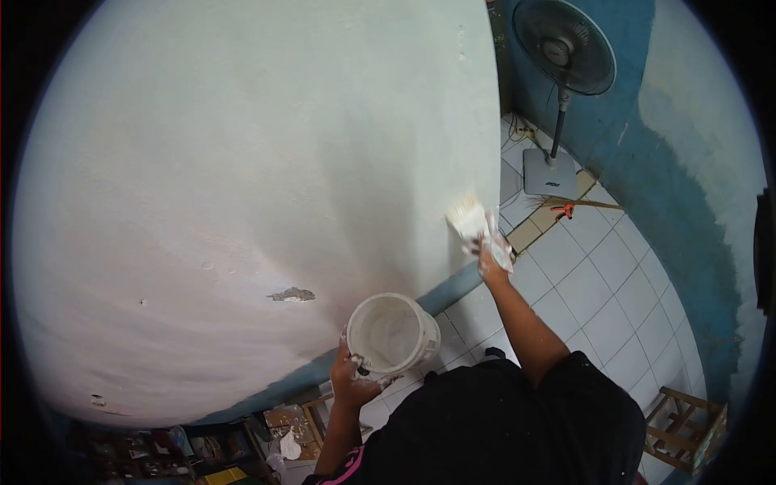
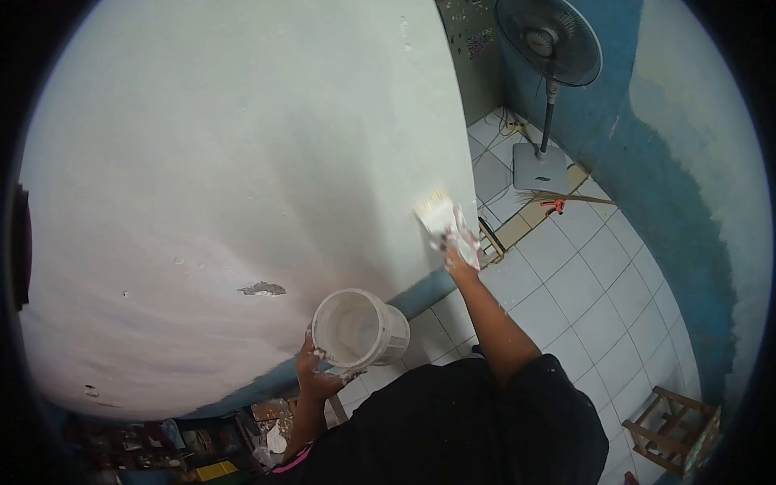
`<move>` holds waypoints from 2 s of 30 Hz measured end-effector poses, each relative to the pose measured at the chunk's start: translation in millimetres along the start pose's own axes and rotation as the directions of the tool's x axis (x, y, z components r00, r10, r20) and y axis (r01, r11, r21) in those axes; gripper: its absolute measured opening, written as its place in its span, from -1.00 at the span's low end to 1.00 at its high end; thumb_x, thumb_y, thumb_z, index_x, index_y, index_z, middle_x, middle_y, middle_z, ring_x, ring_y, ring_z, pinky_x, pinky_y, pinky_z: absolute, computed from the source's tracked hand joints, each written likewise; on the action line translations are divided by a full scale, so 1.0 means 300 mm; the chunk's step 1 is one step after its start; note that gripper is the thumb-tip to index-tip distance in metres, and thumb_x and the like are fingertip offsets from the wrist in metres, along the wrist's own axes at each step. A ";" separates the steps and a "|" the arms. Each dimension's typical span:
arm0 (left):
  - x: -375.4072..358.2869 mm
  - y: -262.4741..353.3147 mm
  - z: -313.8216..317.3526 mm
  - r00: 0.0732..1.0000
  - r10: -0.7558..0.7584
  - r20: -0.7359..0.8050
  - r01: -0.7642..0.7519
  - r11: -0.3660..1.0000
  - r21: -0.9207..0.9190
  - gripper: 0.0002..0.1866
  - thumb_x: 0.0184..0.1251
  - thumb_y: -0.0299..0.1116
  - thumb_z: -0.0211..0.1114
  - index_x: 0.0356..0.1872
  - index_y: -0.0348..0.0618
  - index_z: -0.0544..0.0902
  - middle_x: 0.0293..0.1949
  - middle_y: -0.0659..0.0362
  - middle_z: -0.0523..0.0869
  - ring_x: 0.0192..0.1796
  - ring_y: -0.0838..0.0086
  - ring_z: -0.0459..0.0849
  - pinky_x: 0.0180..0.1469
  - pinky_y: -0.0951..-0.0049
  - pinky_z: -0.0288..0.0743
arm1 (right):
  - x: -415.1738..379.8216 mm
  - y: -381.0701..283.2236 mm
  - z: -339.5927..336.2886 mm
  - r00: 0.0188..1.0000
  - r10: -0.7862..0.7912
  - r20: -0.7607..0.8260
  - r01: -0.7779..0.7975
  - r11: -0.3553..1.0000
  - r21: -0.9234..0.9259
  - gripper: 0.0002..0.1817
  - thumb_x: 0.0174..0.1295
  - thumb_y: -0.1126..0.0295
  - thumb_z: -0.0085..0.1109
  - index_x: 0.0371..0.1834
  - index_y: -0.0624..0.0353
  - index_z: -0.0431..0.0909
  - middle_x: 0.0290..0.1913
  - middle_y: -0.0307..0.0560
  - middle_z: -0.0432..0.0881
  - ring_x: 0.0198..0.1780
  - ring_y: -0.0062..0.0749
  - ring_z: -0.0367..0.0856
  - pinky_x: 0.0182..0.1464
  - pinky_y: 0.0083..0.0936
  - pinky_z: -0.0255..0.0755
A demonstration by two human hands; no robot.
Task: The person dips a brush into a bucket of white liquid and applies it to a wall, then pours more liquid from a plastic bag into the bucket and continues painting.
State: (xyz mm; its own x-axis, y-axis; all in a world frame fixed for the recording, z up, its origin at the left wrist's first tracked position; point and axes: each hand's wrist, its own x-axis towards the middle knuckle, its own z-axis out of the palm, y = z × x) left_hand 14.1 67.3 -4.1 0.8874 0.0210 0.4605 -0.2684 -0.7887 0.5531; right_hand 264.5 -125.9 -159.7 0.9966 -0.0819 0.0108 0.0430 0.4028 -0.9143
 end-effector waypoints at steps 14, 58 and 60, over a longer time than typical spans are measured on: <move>-0.211 -0.234 -0.250 1.000 -0.009 -0.004 0.009 0.998 -0.066 -0.40 -0.32 -0.16 0.59 -0.27 -0.43 0.62 0.11 -0.33 0.45 0.14 0.00 0.52 0.14 0.23 0.43 | -0.141 -0.187 0.251 0.992 0.096 -0.083 -0.068 0.953 0.294 -0.44 0.36 0.31 -0.07 0.40 0.09 0.07 0.03 0.18 0.49 -0.36 -0.30 0.63 -0.34 -0.41 0.64; -0.378 -0.317 -0.365 0.996 0.078 -0.037 -0.081 0.993 -0.081 -0.36 -0.49 -0.17 0.66 -0.37 -0.45 0.57 0.08 -0.35 0.45 0.11 -0.05 0.53 0.10 0.19 0.48 | -0.168 -0.168 0.330 0.995 -0.086 0.046 0.089 0.993 -0.074 -0.56 0.31 0.09 0.00 0.02 0.24 0.50 -0.17 0.03 0.62 -0.25 -0.26 0.66 -0.33 -0.41 0.59; -0.362 -0.310 -0.349 0.996 0.085 -0.035 -0.088 0.992 -0.091 -0.36 -0.48 -0.17 0.65 -0.37 -0.45 0.57 0.09 -0.35 0.45 0.11 -0.04 0.53 0.09 0.18 0.48 | -0.171 -0.527 0.433 0.982 -0.191 0.008 0.191 0.981 -0.019 -0.56 0.32 0.08 -0.01 0.01 0.26 0.49 -0.13 0.03 0.61 -0.20 -0.28 0.66 -0.28 -0.45 0.56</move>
State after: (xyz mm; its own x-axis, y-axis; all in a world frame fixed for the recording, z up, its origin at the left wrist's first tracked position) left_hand -96.6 202.8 -32.9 0.8478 -0.0247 0.5298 -0.3783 -0.7283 0.5714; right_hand 215.8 -67.0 36.7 0.9706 -0.1497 0.1884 0.2312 0.3628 -0.9027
